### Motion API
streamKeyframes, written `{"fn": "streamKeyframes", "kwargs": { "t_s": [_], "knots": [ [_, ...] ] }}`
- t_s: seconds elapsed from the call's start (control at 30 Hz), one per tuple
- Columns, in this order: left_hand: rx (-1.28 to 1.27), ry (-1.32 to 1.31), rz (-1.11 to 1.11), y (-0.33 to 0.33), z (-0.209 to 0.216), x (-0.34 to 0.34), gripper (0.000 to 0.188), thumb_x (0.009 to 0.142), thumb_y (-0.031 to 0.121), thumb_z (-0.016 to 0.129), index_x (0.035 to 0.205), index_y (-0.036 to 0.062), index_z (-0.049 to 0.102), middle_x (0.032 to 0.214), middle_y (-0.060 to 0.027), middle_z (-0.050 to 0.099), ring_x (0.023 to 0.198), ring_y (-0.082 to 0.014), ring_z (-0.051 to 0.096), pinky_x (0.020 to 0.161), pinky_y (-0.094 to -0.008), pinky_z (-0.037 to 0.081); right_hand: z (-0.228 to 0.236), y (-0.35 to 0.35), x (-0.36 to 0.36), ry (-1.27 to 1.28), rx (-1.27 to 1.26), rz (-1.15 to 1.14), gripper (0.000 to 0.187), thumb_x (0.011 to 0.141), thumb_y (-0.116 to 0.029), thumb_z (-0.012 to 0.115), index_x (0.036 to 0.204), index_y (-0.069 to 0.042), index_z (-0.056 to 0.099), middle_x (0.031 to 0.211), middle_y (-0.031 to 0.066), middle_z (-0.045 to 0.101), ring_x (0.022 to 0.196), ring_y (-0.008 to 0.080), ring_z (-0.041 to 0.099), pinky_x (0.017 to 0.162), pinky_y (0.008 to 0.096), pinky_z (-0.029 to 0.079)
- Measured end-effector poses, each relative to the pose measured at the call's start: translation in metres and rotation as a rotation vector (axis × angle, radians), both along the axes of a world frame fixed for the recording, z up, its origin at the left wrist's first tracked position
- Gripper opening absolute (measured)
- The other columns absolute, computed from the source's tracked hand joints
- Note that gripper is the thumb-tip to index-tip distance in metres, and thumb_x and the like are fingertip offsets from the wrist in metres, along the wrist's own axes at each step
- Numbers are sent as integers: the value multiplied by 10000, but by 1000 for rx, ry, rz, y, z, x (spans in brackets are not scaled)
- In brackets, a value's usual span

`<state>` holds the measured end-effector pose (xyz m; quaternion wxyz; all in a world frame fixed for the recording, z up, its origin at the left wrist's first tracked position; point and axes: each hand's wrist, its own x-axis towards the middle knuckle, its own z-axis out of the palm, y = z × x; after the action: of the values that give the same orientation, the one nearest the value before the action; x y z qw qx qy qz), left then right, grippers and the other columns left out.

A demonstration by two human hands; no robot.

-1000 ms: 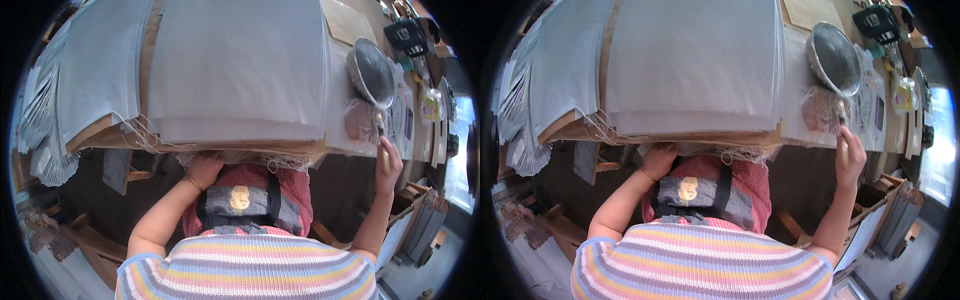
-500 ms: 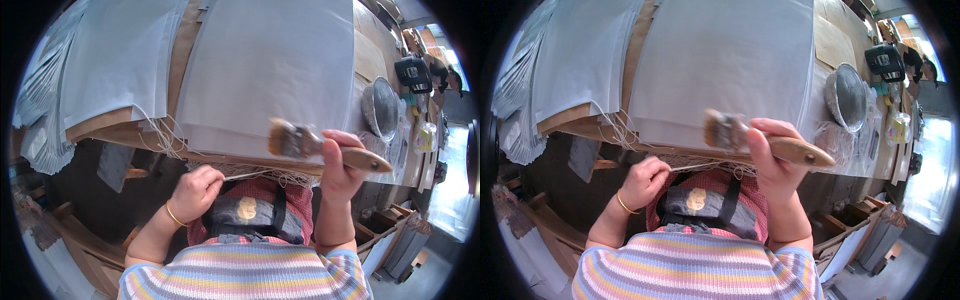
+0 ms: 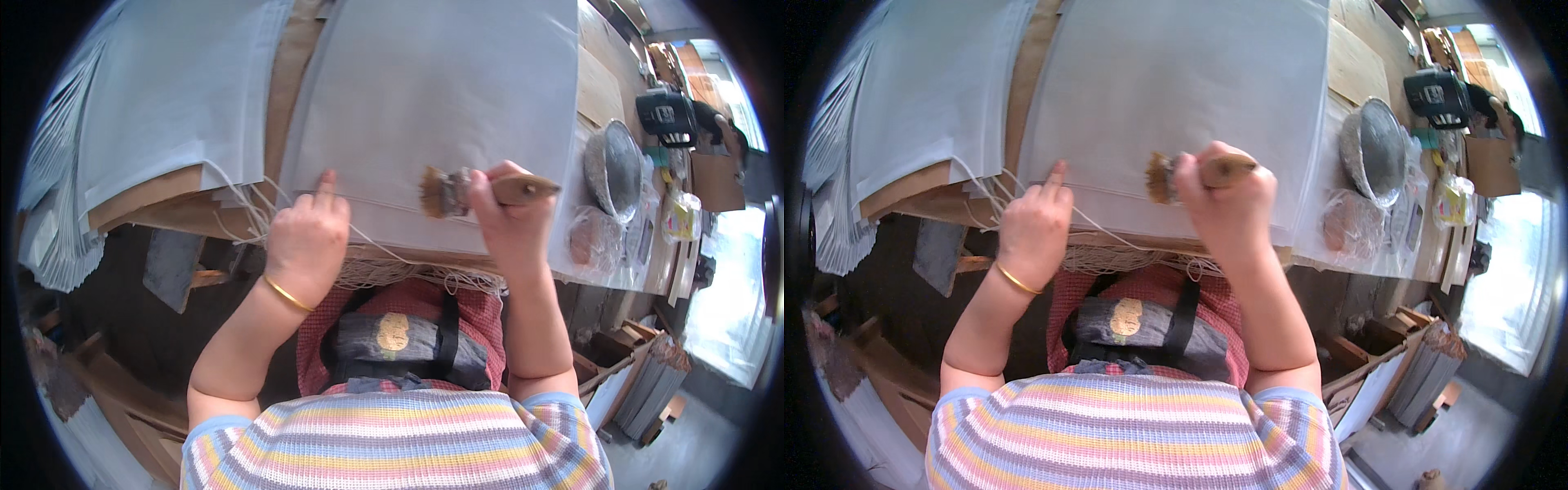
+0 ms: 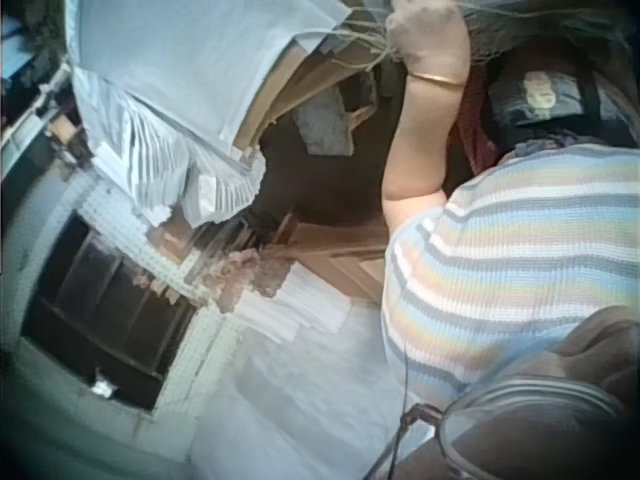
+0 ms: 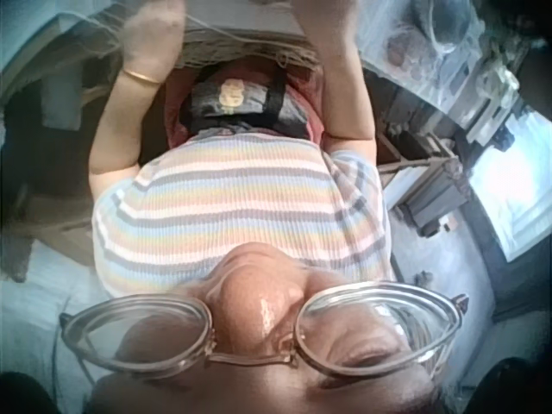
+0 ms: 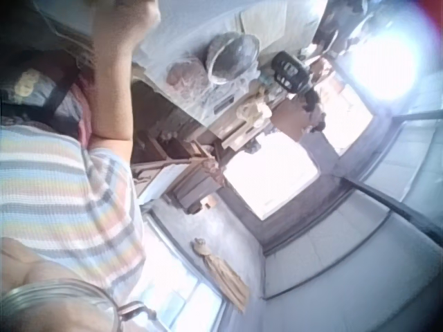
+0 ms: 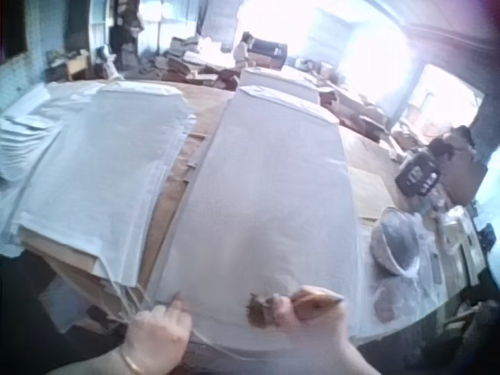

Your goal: The person repeatedly applies glue to the edge of a thin sheet using a brush, places a string along the edge, and folds the sheet over to secure it. The person then stacks the finished unit and repeats the process with new sheets from a pile.

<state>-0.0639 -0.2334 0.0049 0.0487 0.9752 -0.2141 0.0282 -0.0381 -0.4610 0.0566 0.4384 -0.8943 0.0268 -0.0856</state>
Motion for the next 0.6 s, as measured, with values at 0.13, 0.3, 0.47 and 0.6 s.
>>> {"fn": "streamKeyframes", "kwargs": {
  "t_s": [0.13,0.3,0.47,0.6],
  "knots": [
    [-36,17,-32,3,2,4,110,741,11,554,847,-4,578,1273,-159,590,808,-261,637,701,-359,536,3,-61,-15,8,-158,-135,199,805,-132,658,660,-20,580,523,93,549,471,190,564,488,315,448],
    [-32,73,-23,-2,7,5,57,783,-5,558,836,-25,551,1288,-158,579,825,-294,639,710,-380,526,-4,-90,-14,-44,-467,-165,211,777,-186,641,667,-13,591,634,154,608,598,369,598,558,417,478],
    [15,116,-12,-4,9,6,73,792,9,605,815,-20,542,1307,-164,562,843,-313,639,712,-402,519,14,-96,-9,-34,-336,-113,195,826,-175,618,705,-23,628,618,74,597,565,248,595,543,350,465],
    [24,99,-15,-4,7,5,61,757,-20,585,789,-8,535,1304,-177,562,818,-291,639,707,-388,527,43,-179,-46,-98,813,-161,110,872,-121,642,880,-32,706,652,-47,553,629,65,535,570,235,431]
  ]
}}
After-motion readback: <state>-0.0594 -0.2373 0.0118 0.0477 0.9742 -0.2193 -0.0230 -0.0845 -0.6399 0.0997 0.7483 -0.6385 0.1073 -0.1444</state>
